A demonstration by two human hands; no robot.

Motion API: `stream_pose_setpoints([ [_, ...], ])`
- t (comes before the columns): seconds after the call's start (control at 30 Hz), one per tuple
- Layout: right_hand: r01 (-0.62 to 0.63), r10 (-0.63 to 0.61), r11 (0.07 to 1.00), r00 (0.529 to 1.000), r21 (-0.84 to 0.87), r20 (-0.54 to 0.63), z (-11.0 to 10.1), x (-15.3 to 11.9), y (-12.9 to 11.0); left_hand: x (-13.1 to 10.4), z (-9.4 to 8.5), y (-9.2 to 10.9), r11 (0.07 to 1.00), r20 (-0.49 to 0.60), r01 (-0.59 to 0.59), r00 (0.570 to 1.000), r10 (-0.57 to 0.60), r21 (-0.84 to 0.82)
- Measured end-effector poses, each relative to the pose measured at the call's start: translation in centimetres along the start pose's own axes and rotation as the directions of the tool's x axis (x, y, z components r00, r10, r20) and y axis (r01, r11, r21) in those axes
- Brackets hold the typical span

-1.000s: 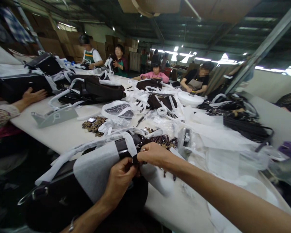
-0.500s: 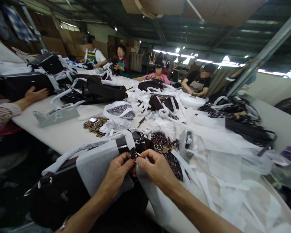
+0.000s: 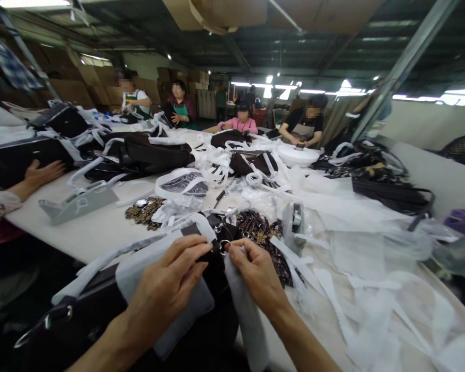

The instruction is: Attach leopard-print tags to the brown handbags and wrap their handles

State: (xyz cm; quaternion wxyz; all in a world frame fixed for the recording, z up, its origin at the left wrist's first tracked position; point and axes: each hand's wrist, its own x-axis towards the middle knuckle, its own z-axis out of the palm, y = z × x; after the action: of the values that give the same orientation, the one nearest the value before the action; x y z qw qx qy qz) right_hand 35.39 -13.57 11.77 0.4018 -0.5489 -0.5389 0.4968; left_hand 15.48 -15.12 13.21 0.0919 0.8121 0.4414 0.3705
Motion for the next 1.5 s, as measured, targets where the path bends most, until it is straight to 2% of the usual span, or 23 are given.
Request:
stream_pose_setpoints([
  [0.07, -0.018, 0.017, 1.000, 0.999, 0.025, 0.033, -0.5, 0.4, -0.7, 1.5, -0.4, -0.4, 0.988, 0.134, -0.085, 0.989, 0.068, 0.126],
  [0.13, -0.039, 0.036, 0.997, 0.998, 0.066, 0.043, -0.5, 0.7, -1.1, 2.8, -0.4, -0.8, 0.976, 0.240, -0.107, 0.969, 0.059, 0.190],
  [0.2, -0.070, 0.065, 0.985, 0.997, 0.157, 0.038, 0.0, 1.0, -1.3, 3.4, -0.1, -1.2, 0.980, 0.257, -0.066, 0.966, 0.017, 0.185],
  [0.33, -0.142, 0.140, 0.909, 0.990, 0.393, 0.034, 1.7, 1.5, -1.1, 3.0, 0.6, -1.4, 0.997, 0.112, 0.059, 0.992, -0.065, 0.051],
  [0.43, -0.153, 0.167, 0.852, 0.986, 0.501, 0.016, 2.9, 1.6, -0.9, 2.1, 0.9, -1.4, 0.996, -0.007, 0.064, 0.998, -0.065, -0.060],
  [0.57, -0.130, 0.165, 0.831, 0.986, 0.540, -0.016, 3.8, 1.5, -0.8, 1.8, 1.1, -1.5, 0.995, -0.045, 0.057, 0.997, -0.060, -0.076],
  [0.7, -0.100, 0.138, 0.887, 0.989, 0.451, -0.052, 3.6, 1.4, -0.9, 1.7, 1.1, -1.8, 1.000, -0.041, 0.019, 0.999, -0.020, -0.022],
  [0.83, 0.033, -0.017, 0.988, 0.995, 0.152, -0.102, 2.8, 1.4, -1.1, 1.4, 1.3, -2.1, 0.995, -0.016, -0.069, 0.997, 0.071, 0.078],
  [0.93, 0.119, -0.126, 0.990, 0.987, -0.072, -0.101, 2.2, 1.6, -1.6, 1.3, 1.5, -2.3, 0.977, 0.014, -0.125, 0.992, 0.125, 0.174],
  [1.03, 0.156, -0.171, 0.972, 0.983, -0.175, -0.074, 1.7, 1.9, -2.2, 1.2, 1.7, -2.6, 0.952, 0.049, -0.188, 0.982, 0.182, 0.242],
  [1.1, 0.147, -0.154, 0.974, 0.988, -0.175, -0.028, 1.4, 2.2, -2.4, 1.1, 1.8, -2.8, 0.937, 0.072, -0.229, 0.973, 0.217, 0.265],
  [1.2, 0.067, -0.060, 0.992, 0.996, -0.104, 0.067, 1.0, 2.8, -2.3, 1.0, 1.8, -2.9, 0.930, 0.103, -0.256, 0.966, 0.237, 0.263],
  [1.4, -0.054, 0.063, 0.997, 0.983, -0.056, 0.171, 0.4, 3.8, -2.1, 1.0, 1.8, -3.0, 0.941, 0.130, -0.238, 0.969, 0.211, 0.242],
  [1.5, -0.063, 0.081, 0.994, 0.975, -0.089, 0.209, 0.2, 4.2, -2.5, 1.0, 1.7, -3.0, 0.947, 0.156, -0.232, 0.967, 0.200, 0.222],
])
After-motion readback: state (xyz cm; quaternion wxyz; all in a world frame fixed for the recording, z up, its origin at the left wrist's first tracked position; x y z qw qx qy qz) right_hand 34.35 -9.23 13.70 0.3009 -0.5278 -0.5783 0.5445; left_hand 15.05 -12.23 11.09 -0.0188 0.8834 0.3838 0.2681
